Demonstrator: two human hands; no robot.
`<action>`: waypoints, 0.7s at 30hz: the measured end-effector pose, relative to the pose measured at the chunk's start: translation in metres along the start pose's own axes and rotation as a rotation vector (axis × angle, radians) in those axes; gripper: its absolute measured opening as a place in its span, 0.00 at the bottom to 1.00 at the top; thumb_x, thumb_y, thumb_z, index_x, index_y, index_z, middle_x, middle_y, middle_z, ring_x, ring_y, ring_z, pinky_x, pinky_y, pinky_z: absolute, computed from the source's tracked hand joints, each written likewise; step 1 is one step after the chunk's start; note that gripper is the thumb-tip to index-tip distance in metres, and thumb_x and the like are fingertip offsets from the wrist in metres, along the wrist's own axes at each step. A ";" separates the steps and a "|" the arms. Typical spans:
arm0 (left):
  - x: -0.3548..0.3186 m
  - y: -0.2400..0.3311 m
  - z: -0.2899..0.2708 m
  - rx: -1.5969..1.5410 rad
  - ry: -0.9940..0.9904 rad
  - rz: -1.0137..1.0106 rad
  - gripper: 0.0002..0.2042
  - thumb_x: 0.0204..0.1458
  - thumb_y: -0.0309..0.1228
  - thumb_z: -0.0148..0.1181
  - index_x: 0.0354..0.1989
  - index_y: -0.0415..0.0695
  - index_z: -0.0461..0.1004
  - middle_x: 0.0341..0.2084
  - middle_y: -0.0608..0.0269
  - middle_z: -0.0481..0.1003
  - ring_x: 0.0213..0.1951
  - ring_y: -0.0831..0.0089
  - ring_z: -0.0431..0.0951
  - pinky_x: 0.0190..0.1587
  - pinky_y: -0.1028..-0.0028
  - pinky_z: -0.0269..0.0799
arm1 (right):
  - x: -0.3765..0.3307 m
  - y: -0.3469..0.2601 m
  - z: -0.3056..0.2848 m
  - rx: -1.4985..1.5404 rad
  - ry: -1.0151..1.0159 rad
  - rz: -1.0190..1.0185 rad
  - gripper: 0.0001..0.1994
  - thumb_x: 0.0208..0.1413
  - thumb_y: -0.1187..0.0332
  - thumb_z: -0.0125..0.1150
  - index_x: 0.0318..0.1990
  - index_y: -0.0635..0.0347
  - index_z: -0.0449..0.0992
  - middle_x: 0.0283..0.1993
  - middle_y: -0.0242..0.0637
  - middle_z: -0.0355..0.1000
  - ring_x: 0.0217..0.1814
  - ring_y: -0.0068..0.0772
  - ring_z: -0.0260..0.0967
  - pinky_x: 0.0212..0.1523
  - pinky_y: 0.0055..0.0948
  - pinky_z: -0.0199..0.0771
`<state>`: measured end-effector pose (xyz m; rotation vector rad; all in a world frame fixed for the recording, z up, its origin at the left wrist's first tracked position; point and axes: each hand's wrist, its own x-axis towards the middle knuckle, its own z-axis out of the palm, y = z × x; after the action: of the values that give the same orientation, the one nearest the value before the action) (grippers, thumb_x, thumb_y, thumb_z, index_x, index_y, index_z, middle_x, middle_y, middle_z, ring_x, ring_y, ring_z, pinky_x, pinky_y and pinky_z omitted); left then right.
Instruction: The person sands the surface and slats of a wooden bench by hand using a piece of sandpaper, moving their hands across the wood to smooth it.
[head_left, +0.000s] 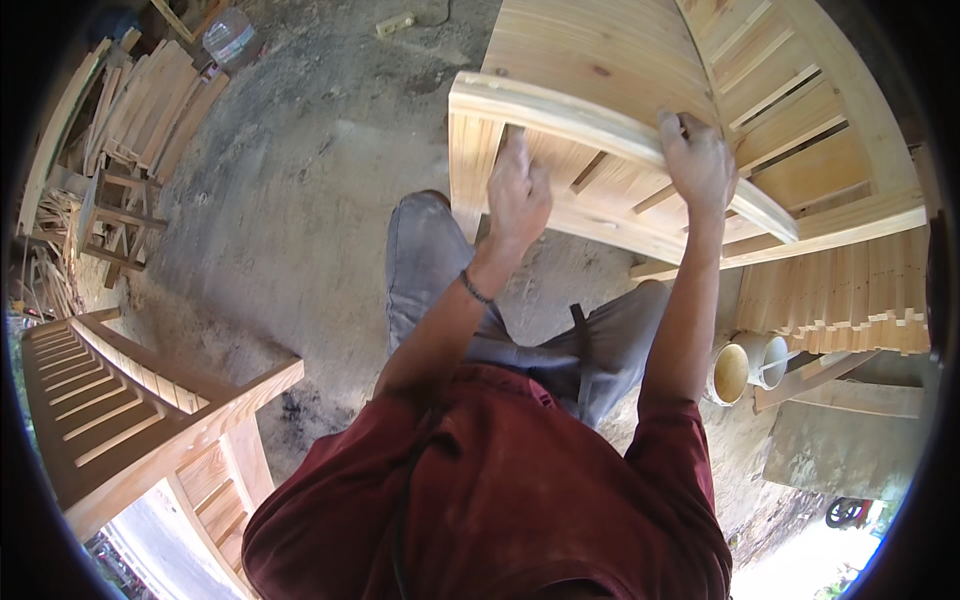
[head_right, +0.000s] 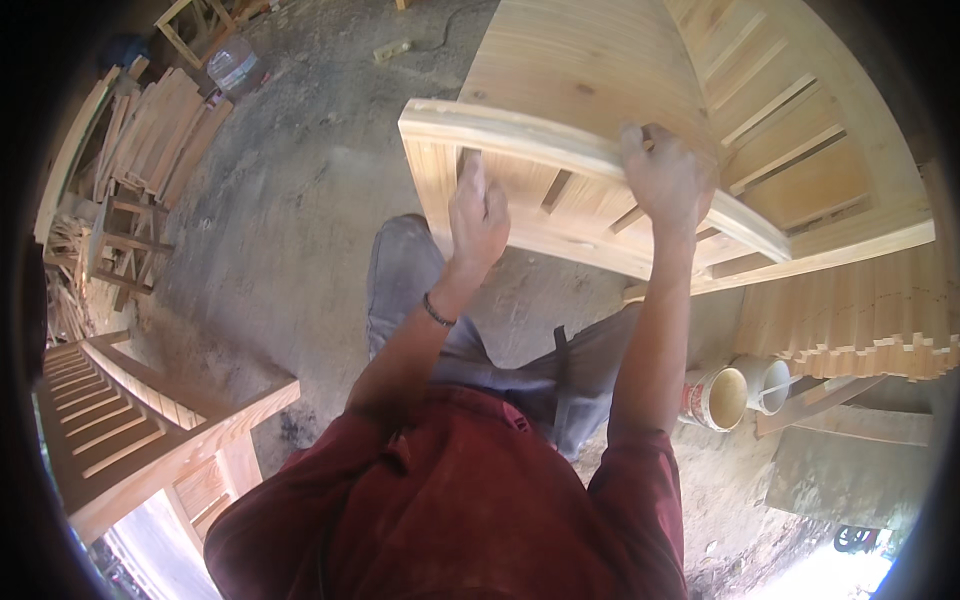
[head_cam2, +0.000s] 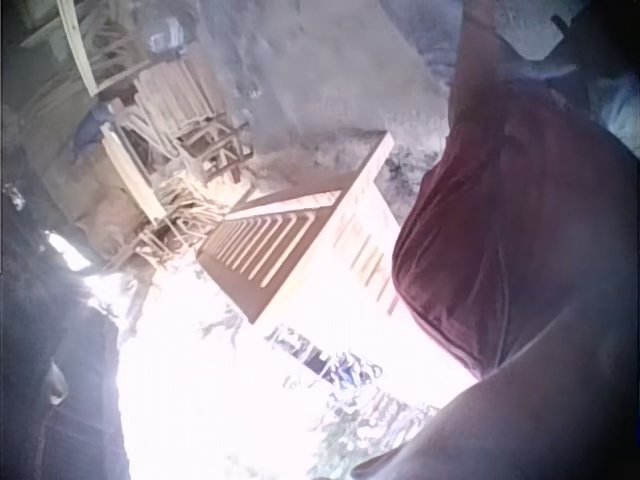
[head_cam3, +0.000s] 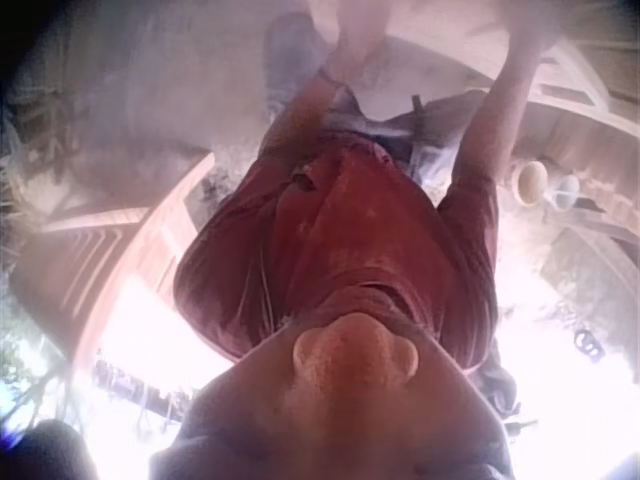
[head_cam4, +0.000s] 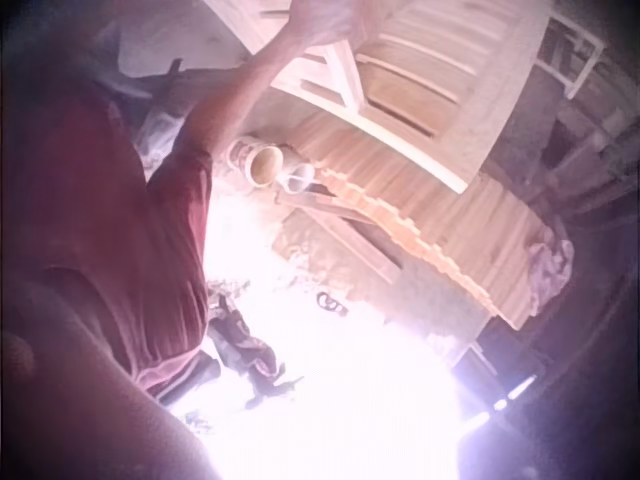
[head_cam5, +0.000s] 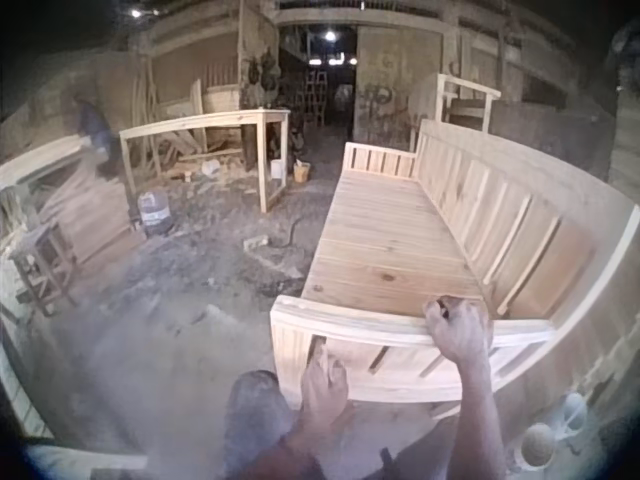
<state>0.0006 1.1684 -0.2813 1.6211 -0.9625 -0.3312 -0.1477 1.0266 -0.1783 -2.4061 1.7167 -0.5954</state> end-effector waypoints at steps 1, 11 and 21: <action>0.004 0.000 -0.002 0.030 0.004 0.023 0.27 0.56 0.20 0.47 0.66 0.24 0.59 0.61 0.26 0.64 0.64 0.36 0.65 0.67 0.57 0.60 | 0.000 -0.003 -0.003 0.015 -0.014 0.000 0.26 0.59 0.42 0.49 0.45 0.49 0.85 0.40 0.50 0.81 0.49 0.58 0.78 0.52 0.44 0.75; -0.009 -0.033 0.006 0.025 0.134 0.209 0.23 0.59 0.18 0.43 0.64 0.24 0.61 0.50 0.26 0.71 0.50 0.35 0.75 0.52 0.56 0.71 | 0.008 -0.010 -0.009 0.029 -0.055 0.047 0.25 0.59 0.42 0.48 0.46 0.47 0.85 0.42 0.51 0.81 0.50 0.56 0.78 0.53 0.44 0.75; -0.010 -0.086 0.016 0.065 0.262 0.314 0.17 0.63 0.20 0.44 0.58 0.27 0.68 0.37 0.38 0.76 0.39 0.47 0.78 0.44 0.62 0.74 | 0.006 -0.006 0.002 -0.001 0.043 -0.008 0.26 0.59 0.41 0.50 0.45 0.49 0.85 0.39 0.48 0.82 0.47 0.54 0.78 0.50 0.45 0.76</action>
<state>0.0188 1.1643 -0.3675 1.4975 -1.0126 0.1263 -0.1402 1.0226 -0.1771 -2.4198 1.7248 -0.6513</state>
